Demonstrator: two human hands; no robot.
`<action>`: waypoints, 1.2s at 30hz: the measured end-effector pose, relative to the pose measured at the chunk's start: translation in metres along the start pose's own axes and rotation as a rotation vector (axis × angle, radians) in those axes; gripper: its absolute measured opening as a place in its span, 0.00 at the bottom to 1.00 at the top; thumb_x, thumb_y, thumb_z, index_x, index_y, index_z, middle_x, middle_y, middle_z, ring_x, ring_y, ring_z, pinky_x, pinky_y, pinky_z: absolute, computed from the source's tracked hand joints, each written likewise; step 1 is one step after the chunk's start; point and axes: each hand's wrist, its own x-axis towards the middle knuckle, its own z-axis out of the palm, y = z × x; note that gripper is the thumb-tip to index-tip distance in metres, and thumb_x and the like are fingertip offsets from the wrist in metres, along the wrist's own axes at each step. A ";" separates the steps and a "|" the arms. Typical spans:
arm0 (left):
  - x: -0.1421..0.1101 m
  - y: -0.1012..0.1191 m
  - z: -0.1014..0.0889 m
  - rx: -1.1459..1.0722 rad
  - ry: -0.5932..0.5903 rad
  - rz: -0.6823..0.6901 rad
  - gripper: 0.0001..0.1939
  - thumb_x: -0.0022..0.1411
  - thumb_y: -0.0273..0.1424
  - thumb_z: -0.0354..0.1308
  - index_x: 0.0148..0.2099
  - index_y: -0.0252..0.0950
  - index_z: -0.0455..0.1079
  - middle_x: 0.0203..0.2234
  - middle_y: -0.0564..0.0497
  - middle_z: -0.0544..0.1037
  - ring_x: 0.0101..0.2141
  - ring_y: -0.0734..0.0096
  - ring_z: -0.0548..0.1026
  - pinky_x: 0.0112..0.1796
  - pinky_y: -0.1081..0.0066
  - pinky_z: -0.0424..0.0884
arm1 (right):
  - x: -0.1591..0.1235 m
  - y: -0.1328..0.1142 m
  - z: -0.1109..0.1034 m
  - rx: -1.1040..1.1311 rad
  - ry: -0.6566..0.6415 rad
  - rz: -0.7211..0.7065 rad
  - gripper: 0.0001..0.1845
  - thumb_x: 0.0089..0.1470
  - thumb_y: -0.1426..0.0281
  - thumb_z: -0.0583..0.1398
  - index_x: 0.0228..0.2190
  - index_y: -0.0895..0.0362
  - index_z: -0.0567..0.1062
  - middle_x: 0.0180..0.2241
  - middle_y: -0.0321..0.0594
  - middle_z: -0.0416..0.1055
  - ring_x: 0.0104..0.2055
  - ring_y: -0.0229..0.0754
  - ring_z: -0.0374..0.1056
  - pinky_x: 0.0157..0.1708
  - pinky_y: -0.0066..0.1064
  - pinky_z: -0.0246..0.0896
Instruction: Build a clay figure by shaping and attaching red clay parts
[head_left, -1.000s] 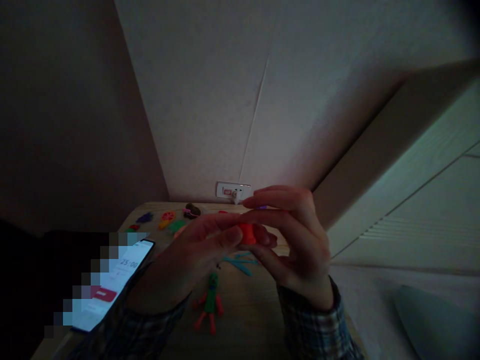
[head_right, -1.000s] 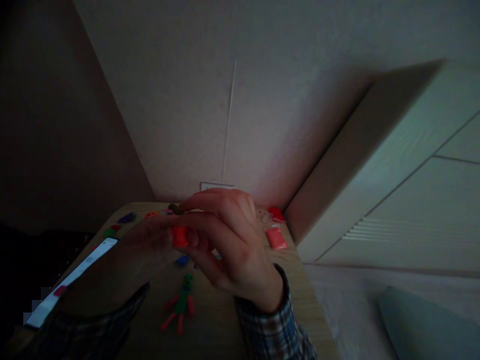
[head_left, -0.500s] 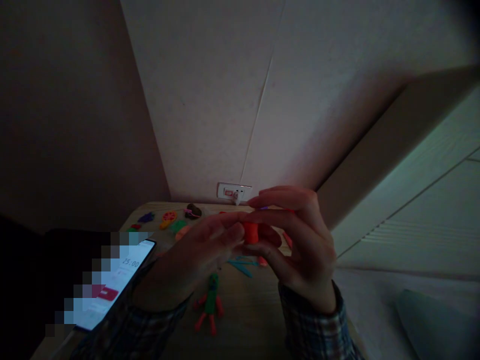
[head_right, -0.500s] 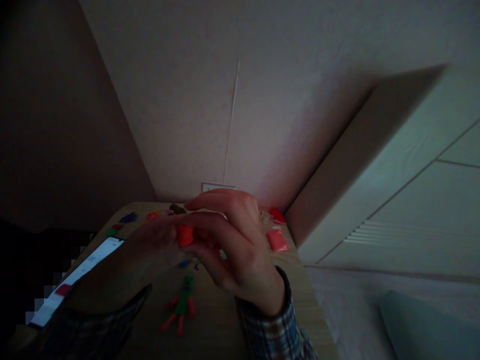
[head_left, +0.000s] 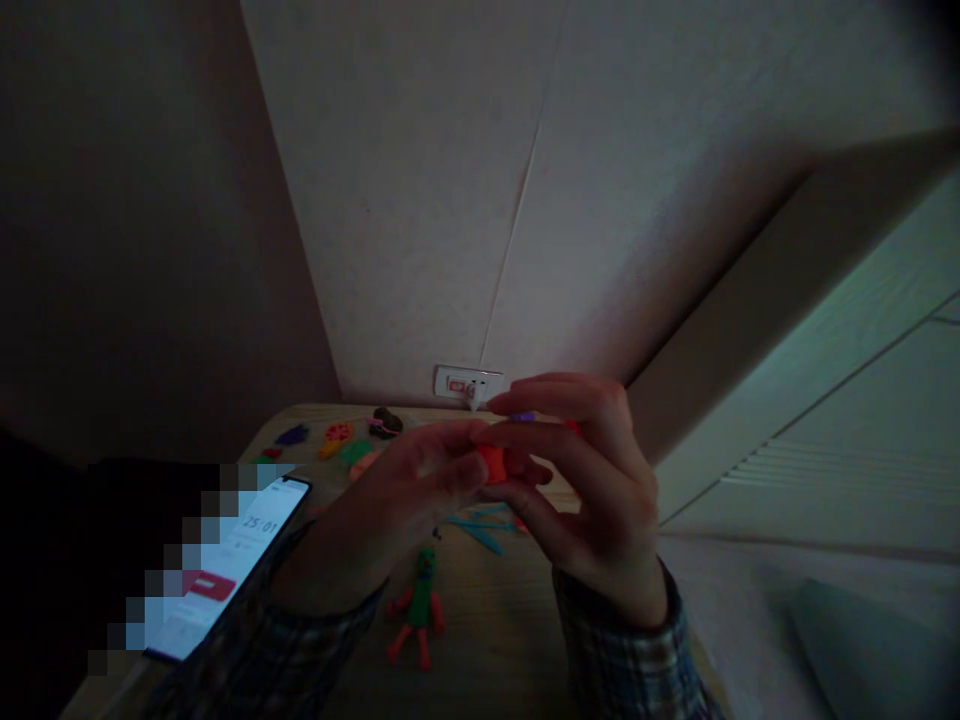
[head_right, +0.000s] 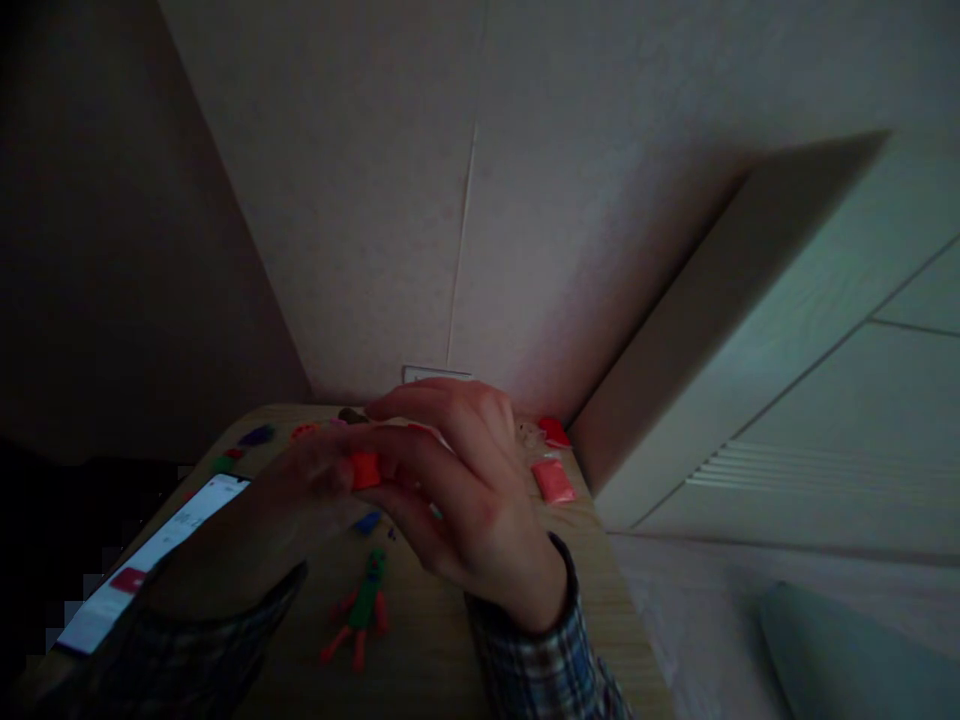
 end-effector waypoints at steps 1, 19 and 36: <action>0.000 0.001 0.001 -0.018 -0.013 0.006 0.20 0.61 0.49 0.75 0.37 0.37 0.82 0.35 0.50 0.84 0.42 0.59 0.83 0.47 0.65 0.78 | 0.000 0.000 0.000 0.003 0.004 0.000 0.12 0.68 0.74 0.63 0.49 0.48 0.79 0.48 0.39 0.82 0.52 0.51 0.77 0.49 0.46 0.74; 0.001 -0.001 0.003 -0.132 -0.069 0.093 0.14 0.66 0.42 0.74 0.38 0.36 0.85 0.28 0.54 0.80 0.35 0.70 0.80 0.42 0.76 0.75 | 0.000 0.003 0.002 0.057 -0.003 -0.012 0.07 0.67 0.70 0.65 0.47 0.53 0.76 0.48 0.41 0.81 0.53 0.46 0.75 0.51 0.41 0.71; 0.000 -0.002 0.003 -0.094 -0.037 0.102 0.14 0.66 0.45 0.74 0.42 0.39 0.86 0.34 0.51 0.83 0.38 0.67 0.81 0.43 0.73 0.77 | 0.002 -0.001 -0.002 0.051 -0.001 0.002 0.05 0.70 0.72 0.65 0.47 0.55 0.79 0.49 0.39 0.78 0.55 0.41 0.72 0.56 0.34 0.66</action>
